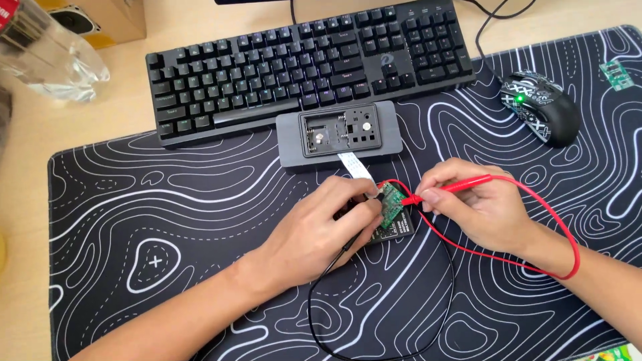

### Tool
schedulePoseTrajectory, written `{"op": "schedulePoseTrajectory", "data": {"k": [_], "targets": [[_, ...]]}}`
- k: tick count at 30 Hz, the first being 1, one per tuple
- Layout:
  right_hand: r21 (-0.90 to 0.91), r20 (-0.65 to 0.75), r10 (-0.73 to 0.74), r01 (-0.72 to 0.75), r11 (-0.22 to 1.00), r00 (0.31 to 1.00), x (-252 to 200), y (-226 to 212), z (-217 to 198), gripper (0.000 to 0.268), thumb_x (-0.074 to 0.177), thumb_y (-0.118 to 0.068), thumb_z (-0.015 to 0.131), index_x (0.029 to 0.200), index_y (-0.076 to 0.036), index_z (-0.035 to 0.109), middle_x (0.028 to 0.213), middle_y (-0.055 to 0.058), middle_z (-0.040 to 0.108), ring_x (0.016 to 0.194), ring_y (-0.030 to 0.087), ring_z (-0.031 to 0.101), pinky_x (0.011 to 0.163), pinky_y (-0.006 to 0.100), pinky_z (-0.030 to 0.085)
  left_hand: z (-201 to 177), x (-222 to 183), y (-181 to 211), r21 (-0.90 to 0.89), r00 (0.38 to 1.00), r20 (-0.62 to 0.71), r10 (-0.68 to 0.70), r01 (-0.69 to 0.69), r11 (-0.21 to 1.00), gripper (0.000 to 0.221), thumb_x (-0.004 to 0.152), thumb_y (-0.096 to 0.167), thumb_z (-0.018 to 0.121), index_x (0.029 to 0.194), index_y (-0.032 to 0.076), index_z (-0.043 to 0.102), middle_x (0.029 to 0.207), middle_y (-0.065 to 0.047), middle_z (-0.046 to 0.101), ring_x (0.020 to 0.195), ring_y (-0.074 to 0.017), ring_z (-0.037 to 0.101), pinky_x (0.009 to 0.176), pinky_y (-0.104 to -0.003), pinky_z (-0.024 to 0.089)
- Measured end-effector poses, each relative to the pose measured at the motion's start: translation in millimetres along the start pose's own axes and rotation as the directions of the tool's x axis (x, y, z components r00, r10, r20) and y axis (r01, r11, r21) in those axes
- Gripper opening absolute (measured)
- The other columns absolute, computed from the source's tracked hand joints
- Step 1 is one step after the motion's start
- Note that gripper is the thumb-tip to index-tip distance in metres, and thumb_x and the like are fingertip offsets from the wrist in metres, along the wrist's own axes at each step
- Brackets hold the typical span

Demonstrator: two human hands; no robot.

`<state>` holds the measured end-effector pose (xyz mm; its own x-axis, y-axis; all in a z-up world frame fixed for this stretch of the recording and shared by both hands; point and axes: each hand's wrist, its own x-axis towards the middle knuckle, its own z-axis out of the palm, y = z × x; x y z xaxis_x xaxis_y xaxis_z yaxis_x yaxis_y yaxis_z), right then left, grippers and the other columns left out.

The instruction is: Testing electrical components on a circuit board using multimeter probes

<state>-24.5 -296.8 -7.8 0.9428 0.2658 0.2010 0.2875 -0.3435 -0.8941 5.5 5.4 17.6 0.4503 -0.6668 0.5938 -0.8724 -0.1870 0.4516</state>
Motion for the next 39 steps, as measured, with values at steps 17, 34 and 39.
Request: {"op": "schedulePoseTrajectory", "data": {"k": [17,34,39], "targets": [[-0.147,0.029,-0.064,0.068,0.987,0.998,-1.9,1.2,0.1,0.014,0.109,-0.020,0.071,0.109,-0.008,0.079,0.097,0.004,0.084,0.085,0.014,0.082,0.086,0.028,0.065,3.8,-4.3,-2.1,-0.003,0.996,-0.070,0.047,-0.047,0.999,0.019,0.116,-0.001,0.075,0.134,-0.007,0.072,0.128,-0.022,0.073,0.103,-0.0365,0.074,0.091,-0.044,0.066],[-0.142,0.042,-0.105,0.110,0.984,0.994,0.6,-2.4,0.2,0.013,0.110,-0.018,0.070,0.107,-0.008,0.077,0.094,0.005,0.083,0.084,0.016,0.081,0.086,0.029,0.066,6.3,-1.8,-3.1,0.011,0.993,-0.093,0.076,-0.076,0.997,0.020,0.117,0.008,0.077,0.131,-0.006,0.076,0.123,-0.017,0.077,0.102,-0.0334,0.073,0.092,-0.042,0.066],[-0.181,0.051,-0.107,0.114,0.977,0.993,1.1,-6.2,1.0,0.014,0.111,-0.019,0.069,0.106,-0.009,0.077,0.091,0.003,0.082,0.083,0.015,0.082,0.085,0.029,0.066,5.7,-5.1,-3.7,0.037,0.994,-0.081,0.072,-0.069,0.997,0.020,0.117,0.003,0.076,0.135,-0.006,0.074,0.126,-0.018,0.077,0.102,-0.0332,0.074,0.090,-0.043,0.065]]}}
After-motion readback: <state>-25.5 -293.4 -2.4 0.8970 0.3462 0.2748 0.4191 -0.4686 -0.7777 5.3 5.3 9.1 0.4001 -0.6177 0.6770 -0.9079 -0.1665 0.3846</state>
